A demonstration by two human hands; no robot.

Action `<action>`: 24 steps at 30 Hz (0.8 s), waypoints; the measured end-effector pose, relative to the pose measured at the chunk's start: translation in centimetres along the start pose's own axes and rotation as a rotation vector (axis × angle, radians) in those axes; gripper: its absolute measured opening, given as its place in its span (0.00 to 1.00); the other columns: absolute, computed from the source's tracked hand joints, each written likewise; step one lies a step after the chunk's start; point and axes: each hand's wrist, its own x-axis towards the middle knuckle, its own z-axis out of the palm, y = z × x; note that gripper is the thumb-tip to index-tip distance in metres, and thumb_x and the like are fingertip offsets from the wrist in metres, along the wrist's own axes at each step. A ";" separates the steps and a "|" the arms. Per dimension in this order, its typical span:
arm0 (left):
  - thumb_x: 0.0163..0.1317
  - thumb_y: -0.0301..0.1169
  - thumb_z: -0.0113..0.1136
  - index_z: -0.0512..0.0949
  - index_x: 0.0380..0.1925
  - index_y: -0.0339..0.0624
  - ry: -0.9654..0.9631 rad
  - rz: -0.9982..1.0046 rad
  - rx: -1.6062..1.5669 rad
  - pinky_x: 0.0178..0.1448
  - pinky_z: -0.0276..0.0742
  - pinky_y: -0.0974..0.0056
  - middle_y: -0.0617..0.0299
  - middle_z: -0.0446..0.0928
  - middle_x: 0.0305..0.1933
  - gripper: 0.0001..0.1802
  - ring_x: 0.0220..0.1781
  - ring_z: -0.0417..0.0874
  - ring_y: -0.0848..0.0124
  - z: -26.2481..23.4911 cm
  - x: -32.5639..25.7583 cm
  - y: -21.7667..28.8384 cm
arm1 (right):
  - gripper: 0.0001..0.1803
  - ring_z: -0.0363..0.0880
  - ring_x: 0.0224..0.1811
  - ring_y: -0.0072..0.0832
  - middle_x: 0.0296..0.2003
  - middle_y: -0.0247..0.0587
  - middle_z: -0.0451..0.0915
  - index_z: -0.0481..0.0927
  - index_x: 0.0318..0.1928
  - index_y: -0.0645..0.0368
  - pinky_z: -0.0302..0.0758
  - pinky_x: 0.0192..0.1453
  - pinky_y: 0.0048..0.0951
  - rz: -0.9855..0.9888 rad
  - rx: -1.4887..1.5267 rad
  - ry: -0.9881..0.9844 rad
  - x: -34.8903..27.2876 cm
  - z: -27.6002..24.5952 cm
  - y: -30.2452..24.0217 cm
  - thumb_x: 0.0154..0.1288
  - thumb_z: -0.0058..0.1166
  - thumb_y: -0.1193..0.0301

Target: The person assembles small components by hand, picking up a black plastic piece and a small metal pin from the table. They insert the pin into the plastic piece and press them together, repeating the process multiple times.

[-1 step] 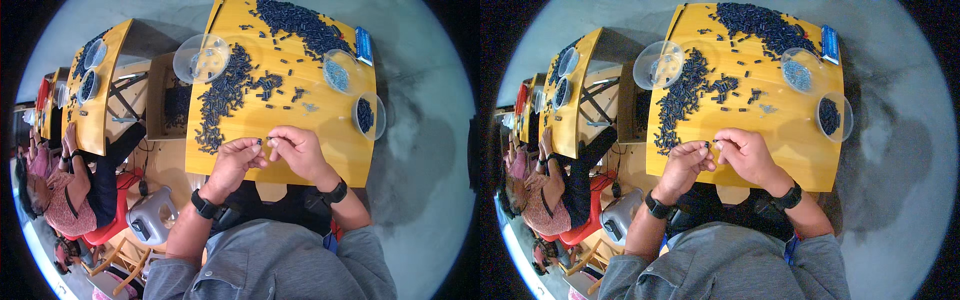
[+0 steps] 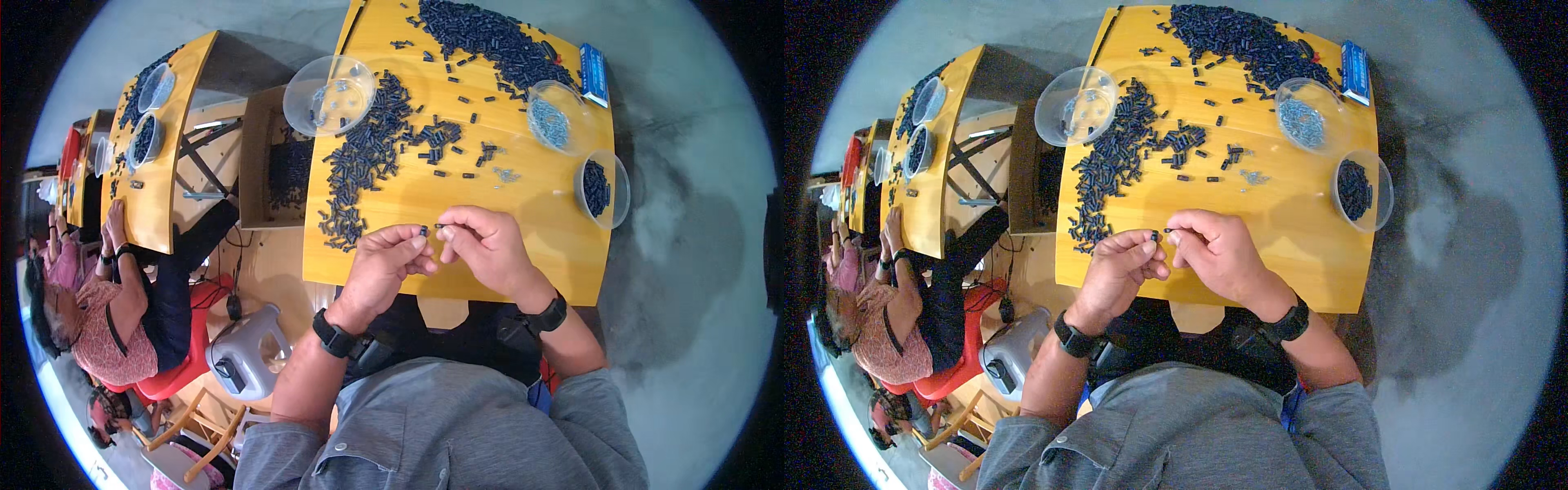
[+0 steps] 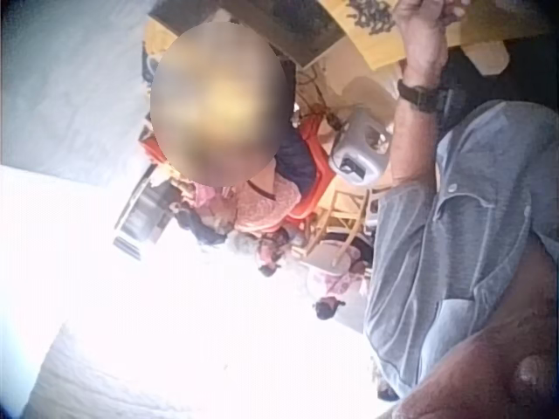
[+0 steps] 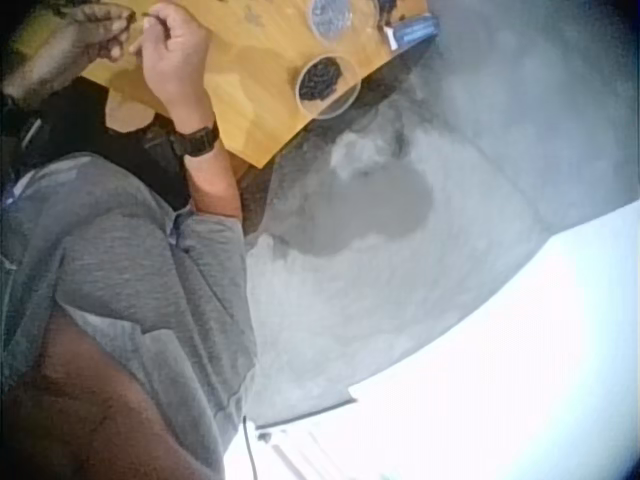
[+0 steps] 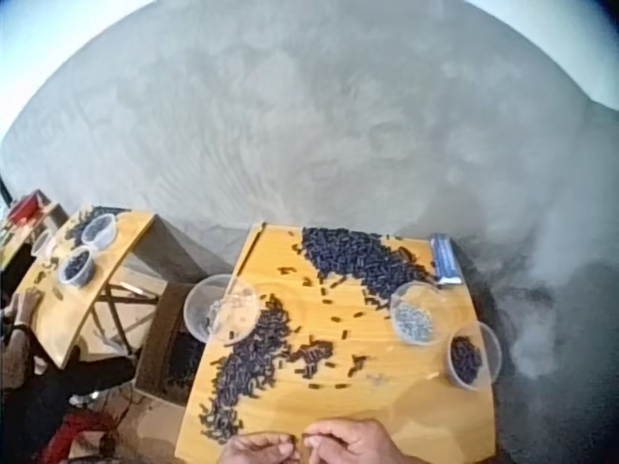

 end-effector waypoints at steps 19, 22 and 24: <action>0.63 0.23 0.54 0.78 0.38 0.34 0.006 0.040 0.022 0.36 0.81 0.68 0.56 0.81 0.33 0.06 0.30 0.83 0.71 1.1 -0.2 -0.2 | 0.04 0.80 0.26 0.21 0.27 0.39 0.78 0.75 0.37 0.68 0.75 0.28 0.21 -0.067 -0.046 -0.014 -0.4 0.4 0.4 0.63 0.48 0.80; 0.63 0.23 0.54 0.78 0.38 0.34 0.024 0.050 0.021 0.36 0.81 0.68 0.56 0.81 0.33 0.06 0.29 0.82 0.71 1.0 -0.1 -0.3 | 0.04 0.80 0.26 0.21 0.27 0.38 0.78 0.75 0.37 0.68 0.75 0.28 0.21 -0.066 -0.051 -0.013 -0.5 0.4 0.6 0.63 0.48 0.80; 0.62 0.22 0.55 0.78 0.38 0.33 0.031 0.049 0.020 0.36 0.81 0.68 0.57 0.81 0.33 0.06 0.29 0.82 0.71 1.1 0.0 -0.3 | 0.05 0.80 0.26 0.21 0.27 0.38 0.78 0.75 0.38 0.68 0.75 0.28 0.21 -0.069 -0.061 -0.012 -0.5 0.5 0.6 0.63 0.48 0.80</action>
